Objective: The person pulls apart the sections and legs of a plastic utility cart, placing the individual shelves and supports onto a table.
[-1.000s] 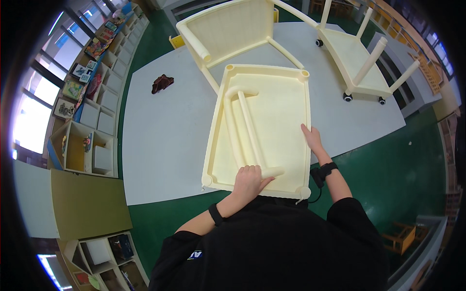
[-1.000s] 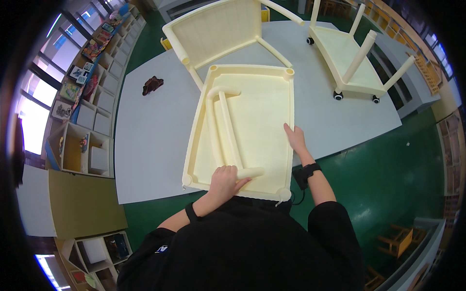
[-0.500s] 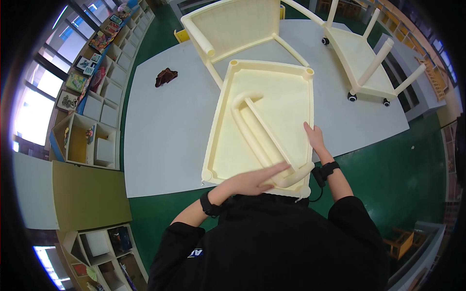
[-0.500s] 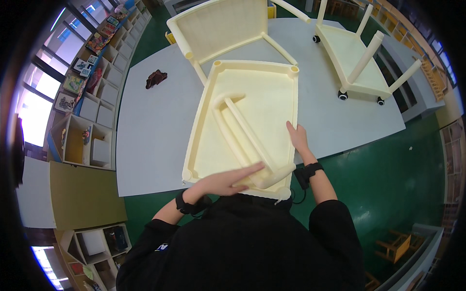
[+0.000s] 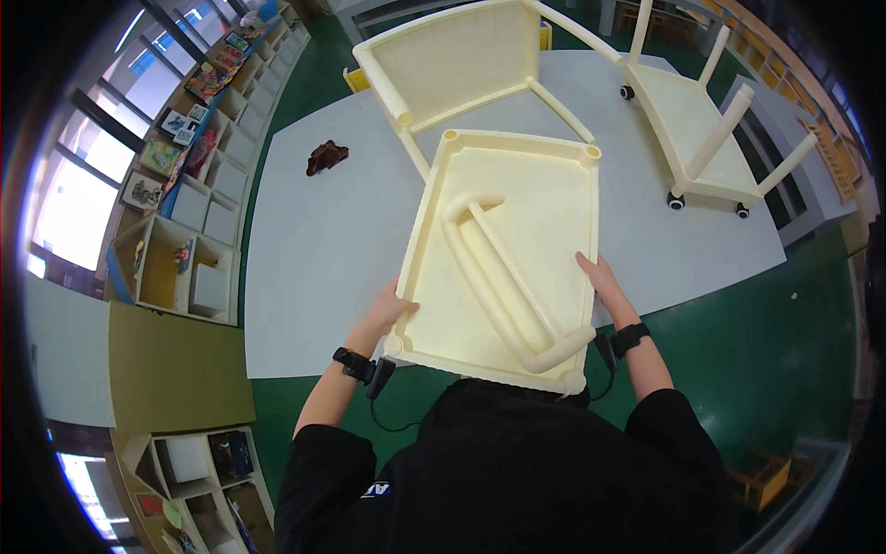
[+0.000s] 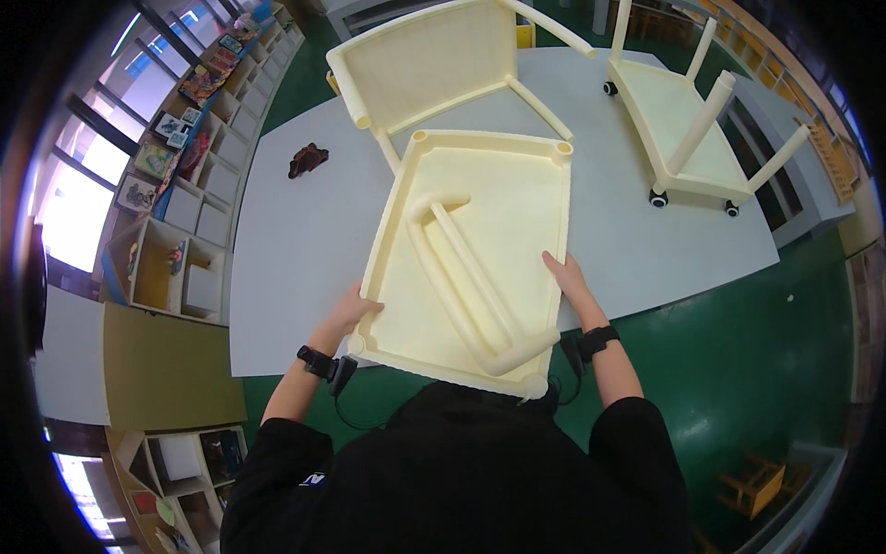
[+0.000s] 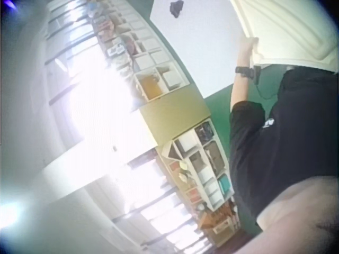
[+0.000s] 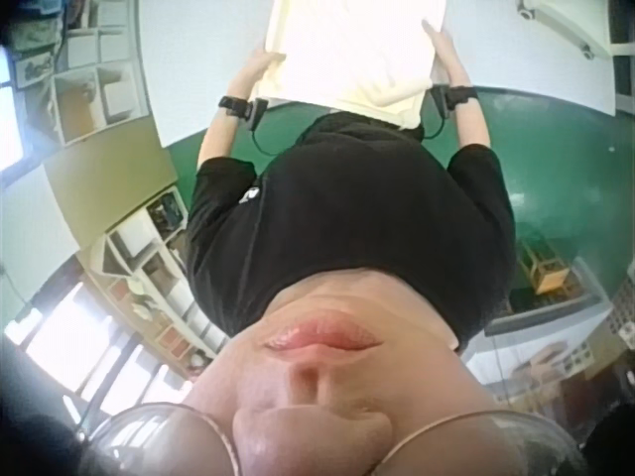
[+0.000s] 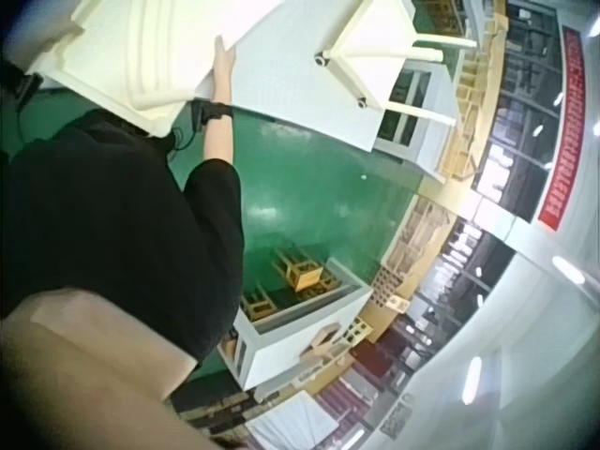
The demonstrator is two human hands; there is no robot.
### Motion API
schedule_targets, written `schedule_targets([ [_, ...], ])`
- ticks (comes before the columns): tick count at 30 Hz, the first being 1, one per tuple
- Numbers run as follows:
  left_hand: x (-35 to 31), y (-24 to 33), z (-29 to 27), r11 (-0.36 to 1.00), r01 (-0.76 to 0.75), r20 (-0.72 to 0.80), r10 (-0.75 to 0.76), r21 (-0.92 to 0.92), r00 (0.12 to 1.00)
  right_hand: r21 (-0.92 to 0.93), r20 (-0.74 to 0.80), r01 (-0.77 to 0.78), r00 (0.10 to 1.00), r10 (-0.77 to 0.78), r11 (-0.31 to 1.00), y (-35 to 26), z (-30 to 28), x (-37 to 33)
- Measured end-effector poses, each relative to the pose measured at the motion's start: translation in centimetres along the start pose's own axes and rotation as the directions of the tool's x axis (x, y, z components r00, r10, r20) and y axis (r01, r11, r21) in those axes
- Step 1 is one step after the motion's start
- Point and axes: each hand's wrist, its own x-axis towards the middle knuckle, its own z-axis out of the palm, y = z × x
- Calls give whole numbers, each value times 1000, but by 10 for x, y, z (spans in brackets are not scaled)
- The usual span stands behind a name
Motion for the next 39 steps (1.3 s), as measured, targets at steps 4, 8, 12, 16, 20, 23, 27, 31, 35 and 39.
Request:
schedule_targets([
  [4, 1, -3, -2, 986, 136, 27, -134, -93, 991, 20, 52, -39, 998, 37, 999, -11, -1, -5],
  [8, -5, -18, -3, 972, 147, 58, -139, -181, 989, 50, 88, -11, 996, 6, 999, -13, 1, -2],
  [12, -21, -35, -4, 959, 116, 130, -84, -259, 988, 32, 129, 5, 992, -9, 999, -12, 4, 1],
  [16, -46, -35, 5, 950, 130, 62, -117, -283, 991, 11, 166, -12, 986, 10, 1000, -20, 12, 4],
  [20, -78, -48, 9, 939, 65, -16, -75, -337, 997, -35, 226, 13, 974, -5, 999, -36, 26, 7],
  [23, -102, -51, 15, 921, 78, -136, -140, -381, 981, -75, 292, 27, 956, -4, 997, -43, 43, 12],
  [27, -136, -58, 13, 899, 5, -331, -166, -438, 929, -125, 400, 46, 917, 8, 991, -49, 77, 21],
  [31, -172, -63, 2, 845, -24, -367, -206, -535, 907, -86, 556, 15, 830, 35, 996, -50, 123, 25],
  [35, -195, -80, -16, 851, -66, -451, -208, -520, 868, -112, 604, -2, 794, 70, 994, -35, 171, 35],
  [39, -198, -95, -55, 867, -79, -472, -190, -492, 861, -102, 661, -6, 747, 72, 995, -32, 219, 40],
])
